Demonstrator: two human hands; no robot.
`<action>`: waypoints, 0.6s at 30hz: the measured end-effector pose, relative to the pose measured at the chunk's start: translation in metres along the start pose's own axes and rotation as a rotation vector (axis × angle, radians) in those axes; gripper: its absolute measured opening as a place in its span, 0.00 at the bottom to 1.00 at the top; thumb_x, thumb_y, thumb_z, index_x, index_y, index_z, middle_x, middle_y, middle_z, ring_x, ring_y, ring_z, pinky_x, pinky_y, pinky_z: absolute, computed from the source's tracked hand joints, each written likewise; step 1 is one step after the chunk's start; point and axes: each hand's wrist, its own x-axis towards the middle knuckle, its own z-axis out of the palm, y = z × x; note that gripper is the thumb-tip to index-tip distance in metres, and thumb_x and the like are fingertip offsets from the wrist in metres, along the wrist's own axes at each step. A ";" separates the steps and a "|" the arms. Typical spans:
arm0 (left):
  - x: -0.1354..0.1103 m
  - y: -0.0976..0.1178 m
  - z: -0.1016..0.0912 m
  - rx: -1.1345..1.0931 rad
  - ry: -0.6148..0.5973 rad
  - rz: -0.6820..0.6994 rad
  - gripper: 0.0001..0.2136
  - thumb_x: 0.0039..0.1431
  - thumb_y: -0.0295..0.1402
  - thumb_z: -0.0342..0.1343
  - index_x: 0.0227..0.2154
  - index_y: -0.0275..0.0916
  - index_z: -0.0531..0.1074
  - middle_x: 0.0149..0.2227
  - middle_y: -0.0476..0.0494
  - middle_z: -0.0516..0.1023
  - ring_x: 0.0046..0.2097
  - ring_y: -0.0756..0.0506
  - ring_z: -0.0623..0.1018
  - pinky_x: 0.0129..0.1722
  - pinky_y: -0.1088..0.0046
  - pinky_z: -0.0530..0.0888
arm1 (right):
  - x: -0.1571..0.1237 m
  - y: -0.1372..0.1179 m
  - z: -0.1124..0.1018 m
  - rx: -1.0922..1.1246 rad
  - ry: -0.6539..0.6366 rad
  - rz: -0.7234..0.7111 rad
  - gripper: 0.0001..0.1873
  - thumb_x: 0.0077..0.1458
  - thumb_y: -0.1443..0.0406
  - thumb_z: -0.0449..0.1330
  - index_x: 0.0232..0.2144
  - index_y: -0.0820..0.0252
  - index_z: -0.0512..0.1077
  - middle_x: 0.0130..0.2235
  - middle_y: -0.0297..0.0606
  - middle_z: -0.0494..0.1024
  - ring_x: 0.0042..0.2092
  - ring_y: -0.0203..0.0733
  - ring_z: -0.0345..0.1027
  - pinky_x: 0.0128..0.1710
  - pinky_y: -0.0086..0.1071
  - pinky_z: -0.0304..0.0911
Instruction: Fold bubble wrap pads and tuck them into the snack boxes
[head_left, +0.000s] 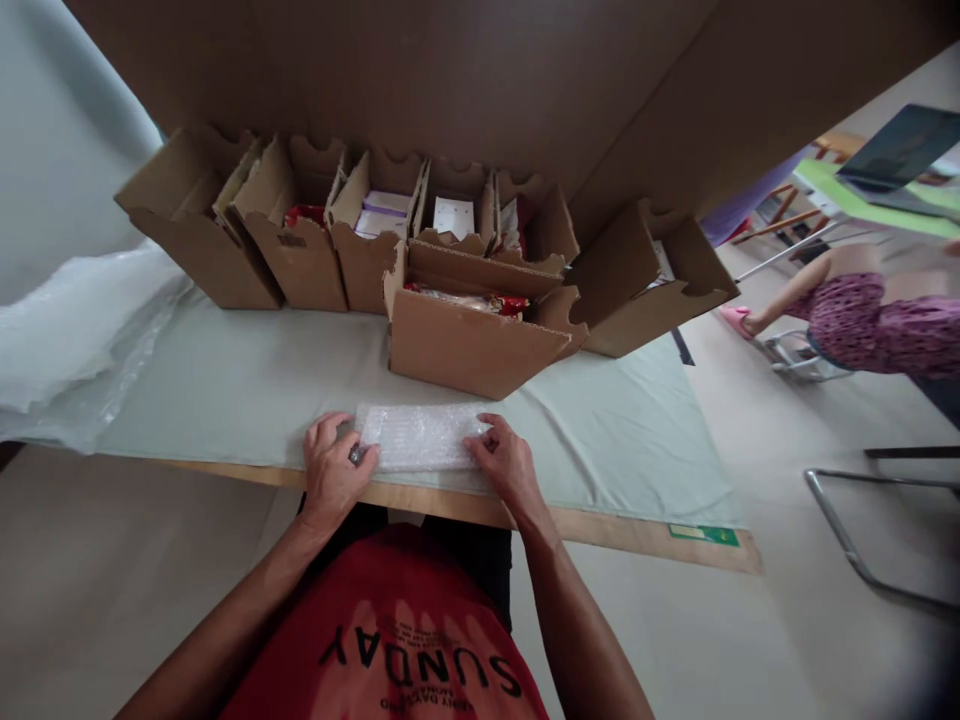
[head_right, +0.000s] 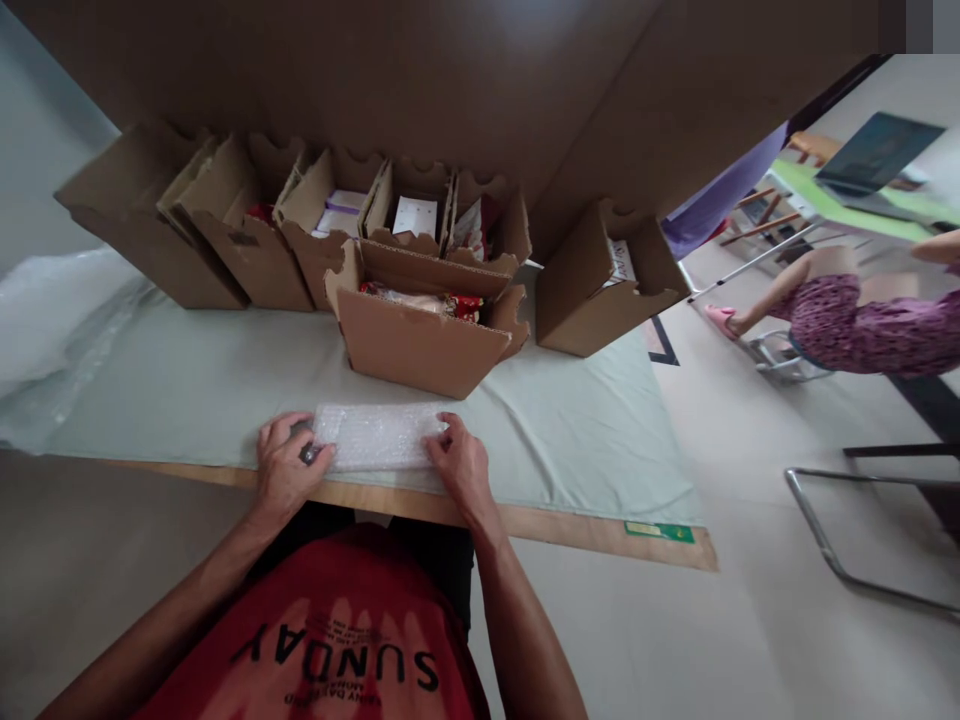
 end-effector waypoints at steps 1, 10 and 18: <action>0.000 -0.001 -0.001 0.014 -0.019 -0.004 0.07 0.59 0.33 0.59 0.25 0.41 0.72 0.51 0.34 0.75 0.57 0.31 0.72 0.59 0.46 0.68 | 0.000 -0.001 0.000 -0.028 0.007 0.006 0.26 0.54 0.58 0.60 0.54 0.60 0.73 0.28 0.32 0.78 0.30 0.41 0.70 0.34 0.32 0.59; 0.007 -0.006 -0.004 0.102 -0.081 -0.038 0.11 0.62 0.39 0.59 0.44 0.41 0.75 0.47 0.36 0.77 0.51 0.33 0.73 0.54 0.51 0.69 | -0.015 -0.001 0.005 -0.118 0.064 -0.003 0.31 0.56 0.59 0.56 0.61 0.61 0.66 0.29 0.32 0.76 0.30 0.41 0.70 0.33 0.32 0.59; 0.023 0.002 -0.017 0.348 -0.299 -0.085 0.23 0.61 0.39 0.59 0.57 0.36 0.68 0.42 0.34 0.81 0.45 0.32 0.79 0.44 0.57 0.71 | -0.019 0.008 0.007 -0.239 0.208 0.002 0.33 0.58 0.56 0.58 0.62 0.63 0.64 0.45 0.45 0.79 0.38 0.46 0.73 0.37 0.37 0.64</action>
